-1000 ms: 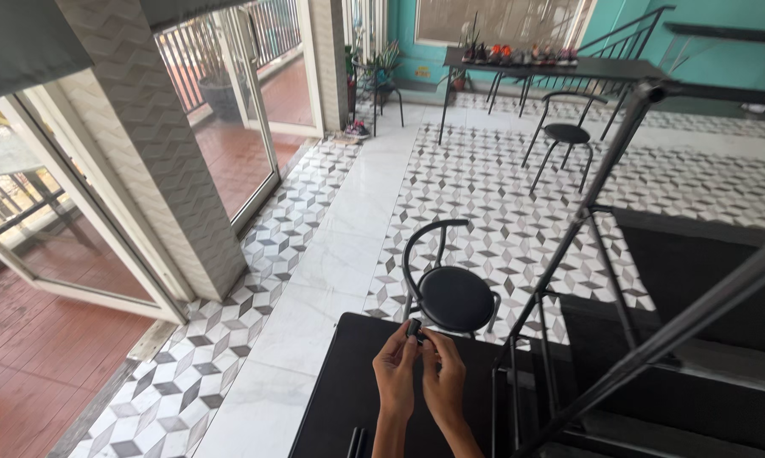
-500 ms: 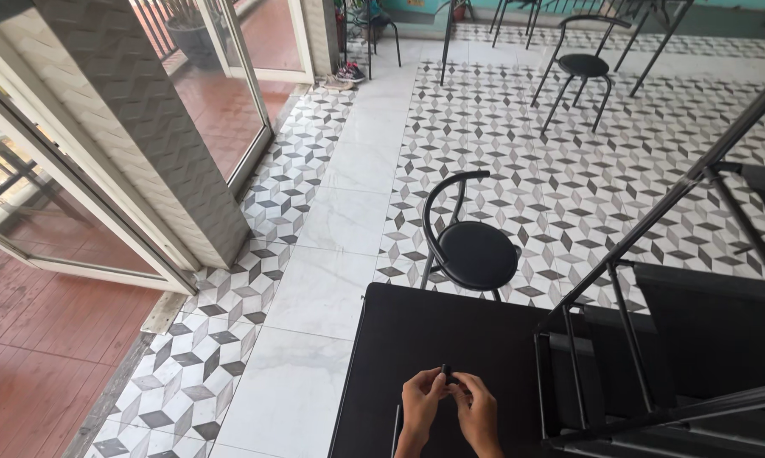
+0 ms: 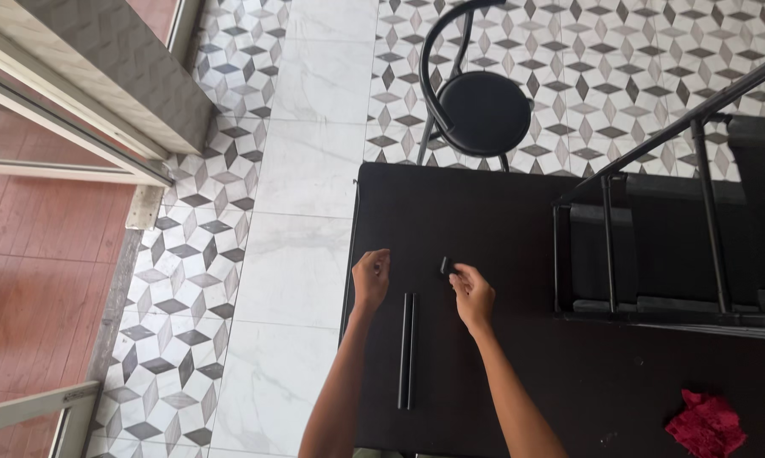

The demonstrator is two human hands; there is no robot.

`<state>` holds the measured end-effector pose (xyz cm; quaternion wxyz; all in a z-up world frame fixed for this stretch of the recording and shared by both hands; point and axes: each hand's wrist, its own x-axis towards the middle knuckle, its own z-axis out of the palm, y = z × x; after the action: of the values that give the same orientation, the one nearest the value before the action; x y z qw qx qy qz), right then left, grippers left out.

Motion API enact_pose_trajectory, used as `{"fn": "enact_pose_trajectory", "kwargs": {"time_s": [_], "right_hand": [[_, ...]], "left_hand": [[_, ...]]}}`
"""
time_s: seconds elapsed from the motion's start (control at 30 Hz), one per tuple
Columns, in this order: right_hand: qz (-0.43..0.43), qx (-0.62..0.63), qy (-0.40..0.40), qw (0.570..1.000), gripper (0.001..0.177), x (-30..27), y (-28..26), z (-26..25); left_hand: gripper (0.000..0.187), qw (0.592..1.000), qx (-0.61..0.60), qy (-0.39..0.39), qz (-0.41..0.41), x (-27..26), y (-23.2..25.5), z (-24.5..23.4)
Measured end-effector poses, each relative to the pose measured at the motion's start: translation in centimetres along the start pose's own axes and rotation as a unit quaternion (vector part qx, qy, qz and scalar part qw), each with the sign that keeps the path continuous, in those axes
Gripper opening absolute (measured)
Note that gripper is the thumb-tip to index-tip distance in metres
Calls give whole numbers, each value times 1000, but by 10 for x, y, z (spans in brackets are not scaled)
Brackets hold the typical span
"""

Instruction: The person assembles a black metal shelving unit by inserting vertical poles into the frame and securing them with small black plastic connectors. The person repeatedly picks up poles and connectors, aligns them with the frame, and inserts them into place.

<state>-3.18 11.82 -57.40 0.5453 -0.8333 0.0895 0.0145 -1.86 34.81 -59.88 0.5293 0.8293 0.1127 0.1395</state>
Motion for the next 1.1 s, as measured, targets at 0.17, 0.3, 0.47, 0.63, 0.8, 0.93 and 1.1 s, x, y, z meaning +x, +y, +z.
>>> {"fn": "enact_pose_trajectory", "kwargs": {"time_s": [0.17, 0.3, 0.47, 0.63, 0.8, 0.93, 1.1], "right_hand": [[-38, -52, -15, 998, 23, 27, 5, 20], [-158, -150, -15, 976, 22, 37, 6, 33], [-202, -219, -11, 954, 23, 26, 13, 53], [-230, -245, 29, 941, 28, 21, 9, 59], [-213, -230, 11, 949, 31, 19, 16, 60], [-204, -236, 14, 950, 31, 23, 19, 64], [-170, -218, -17, 961, 39, 26, 13, 63]], "left_hand": [[19, 997, 6, -59, 53, -1, -2, -11], [33, 993, 65, -88, 49, -4, 12, -11], [50, 989, 107, -59, 88, -18, 18, -11], [50, 985, 125, -41, 109, -20, 33, -14], [40, 984, 144, -42, 101, -25, 33, -14], [37, 984, 146, -41, 92, -23, 32, -11], [35, 983, 168, -41, 64, -21, 26, -5]]}}
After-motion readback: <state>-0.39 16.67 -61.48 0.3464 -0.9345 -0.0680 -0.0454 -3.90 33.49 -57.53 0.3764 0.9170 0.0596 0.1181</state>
